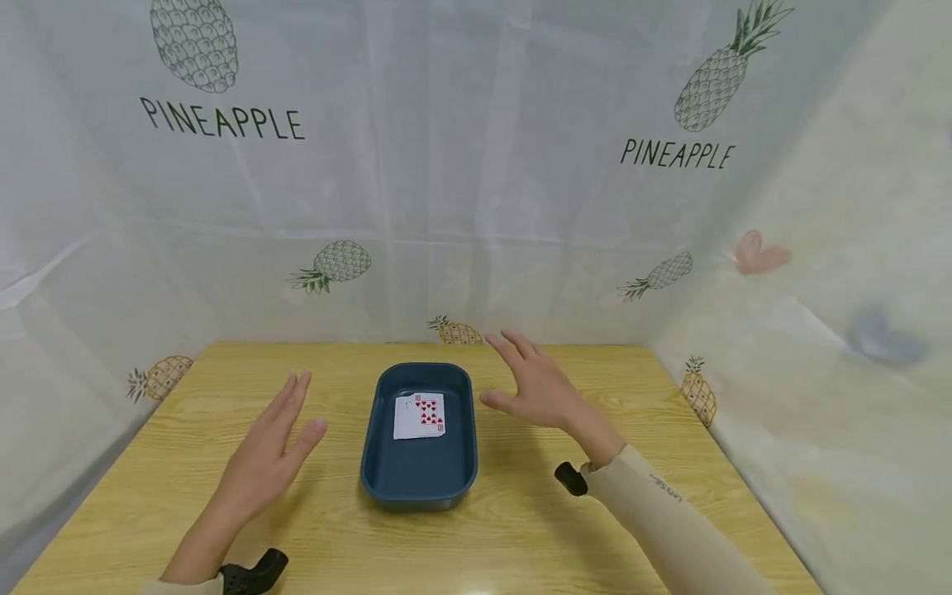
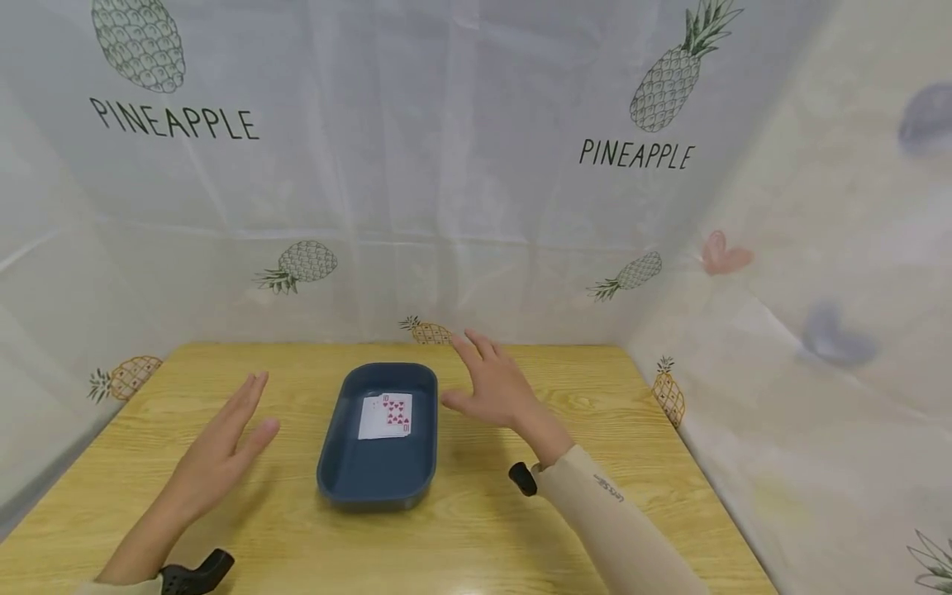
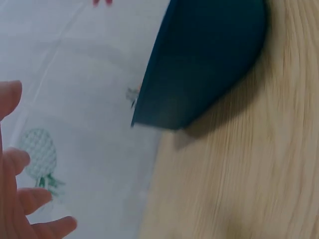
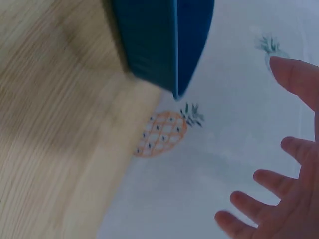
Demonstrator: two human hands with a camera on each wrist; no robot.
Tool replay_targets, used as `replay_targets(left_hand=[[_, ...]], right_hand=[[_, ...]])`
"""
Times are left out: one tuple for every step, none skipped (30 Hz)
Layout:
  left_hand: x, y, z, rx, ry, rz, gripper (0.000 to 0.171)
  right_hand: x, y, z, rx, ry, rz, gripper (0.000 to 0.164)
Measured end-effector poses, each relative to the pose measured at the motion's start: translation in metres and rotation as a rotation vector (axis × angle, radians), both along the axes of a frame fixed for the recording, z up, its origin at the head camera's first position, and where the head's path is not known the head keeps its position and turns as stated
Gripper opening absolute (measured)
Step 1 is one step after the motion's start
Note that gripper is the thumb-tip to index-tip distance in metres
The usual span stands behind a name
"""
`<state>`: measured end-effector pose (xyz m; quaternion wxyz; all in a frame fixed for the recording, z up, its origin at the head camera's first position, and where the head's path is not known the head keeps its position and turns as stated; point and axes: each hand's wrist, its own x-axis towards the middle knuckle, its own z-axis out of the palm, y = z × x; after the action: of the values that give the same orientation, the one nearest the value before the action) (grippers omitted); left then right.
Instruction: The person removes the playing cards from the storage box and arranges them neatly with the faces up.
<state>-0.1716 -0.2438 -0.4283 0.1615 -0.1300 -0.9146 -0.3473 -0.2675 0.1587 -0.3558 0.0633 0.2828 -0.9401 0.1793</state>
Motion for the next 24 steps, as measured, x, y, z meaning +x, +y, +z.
replay_targets(left_hand=[[-0.001, 0.004, -0.001, 0.032, -0.016, -0.014, 0.076], [-0.001, 0.009, -0.001, 0.057, -0.033, -0.024, 0.076], [-0.002, 0.014, -0.003, 0.079, -0.042, -0.032, 0.076], [-0.002, 0.018, -0.003, 0.104, -0.056, -0.041, 0.076], [-0.003, 0.023, -0.004, 0.131, -0.068, -0.050, 0.076], [-0.003, 0.027, -0.005, 0.159, -0.087, -0.058, 0.075], [-0.003, 0.030, -0.005, 0.188, -0.107, -0.067, 0.074], [-0.003, 0.033, -0.005, 0.215, -0.128, -0.071, 0.074], [-0.003, 0.036, -0.005, 0.242, -0.151, -0.073, 0.073], [-0.002, 0.039, -0.004, 0.268, -0.180, -0.071, 0.073], [-0.002, 0.041, -0.004, 0.288, -0.210, -0.064, 0.073], [-0.001, 0.044, -0.003, 0.307, -0.243, -0.054, 0.074], [0.000, 0.046, -0.003, 0.326, -0.276, -0.046, 0.075], [0.000, 0.048, -0.004, 0.343, -0.306, -0.036, 0.076], [0.000, 0.051, -0.004, 0.360, -0.338, -0.029, 0.078], [0.000, 0.053, -0.005, 0.382, -0.369, -0.027, 0.080], [0.000, 0.055, -0.006, 0.403, -0.398, -0.029, 0.082], [-0.001, 0.057, -0.008, 0.423, -0.421, -0.034, 0.083], [-0.002, 0.058, -0.010, 0.444, -0.442, -0.045, 0.085], [-0.004, 0.059, -0.012, 0.463, -0.457, -0.059, 0.086], [-0.005, 0.061, -0.015, 0.483, -0.475, -0.074, 0.087], [-0.007, 0.061, -0.017, 0.504, -0.491, -0.089, 0.089], [-0.008, 0.062, -0.020, 0.521, -0.508, -0.102, 0.090], [-0.009, 0.063, -0.022, 0.539, -0.522, -0.115, 0.092]], right_hand=[[-0.003, -0.005, -0.002, -0.004, -0.027, 0.021, 0.092], [-0.005, -0.011, -0.003, -0.006, -0.050, 0.042, 0.092], [-0.008, -0.016, -0.005, -0.007, -0.072, 0.062, 0.092], [-0.011, -0.021, -0.007, -0.009, -0.094, 0.083, 0.091], [-0.013, -0.025, -0.009, -0.012, -0.107, 0.106, 0.091], [-0.015, -0.030, -0.010, -0.014, -0.127, 0.126, 0.091], [-0.018, -0.034, -0.011, -0.018, -0.139, 0.148, 0.090], [-0.020, -0.038, -0.012, -0.017, -0.150, 0.166, 0.090], [-0.022, -0.042, -0.014, -0.012, -0.161, 0.179, 0.089], [-0.025, -0.046, -0.016, -0.009, -0.172, 0.191, 0.088], [-0.026, -0.050, -0.017, -0.010, -0.185, 0.203, 0.087], [-0.029, -0.054, -0.019, -0.004, -0.199, 0.211, 0.087], [-0.031, -0.058, -0.021, 0.000, -0.213, 0.215, 0.086], [-0.033, -0.061, -0.024, 0.007, -0.227, 0.216, 0.085], [-0.035, -0.064, -0.026, 0.015, -0.240, 0.218, 0.084], [-0.037, -0.068, -0.028, 0.019, -0.255, 0.223, 0.084], [-0.038, -0.070, -0.031, 0.028, -0.266, 0.225, 0.083], [-0.040, -0.073, -0.033, 0.040, -0.275, 0.224, 0.083], [-0.041, -0.075, -0.035, 0.051, -0.284, 0.221, 0.082], [-0.042, -0.077, -0.037, 0.065, -0.288, 0.220, 0.082], [-0.043, -0.079, -0.039, 0.075, -0.289, 0.220, 0.082], [-0.045, -0.081, -0.041, 0.088, -0.289, 0.218, 0.081], [-0.046, -0.082, -0.043, 0.103, -0.284, 0.215, 0.081], [-0.047, -0.084, -0.044, 0.117, -0.283, 0.215, 0.080]])
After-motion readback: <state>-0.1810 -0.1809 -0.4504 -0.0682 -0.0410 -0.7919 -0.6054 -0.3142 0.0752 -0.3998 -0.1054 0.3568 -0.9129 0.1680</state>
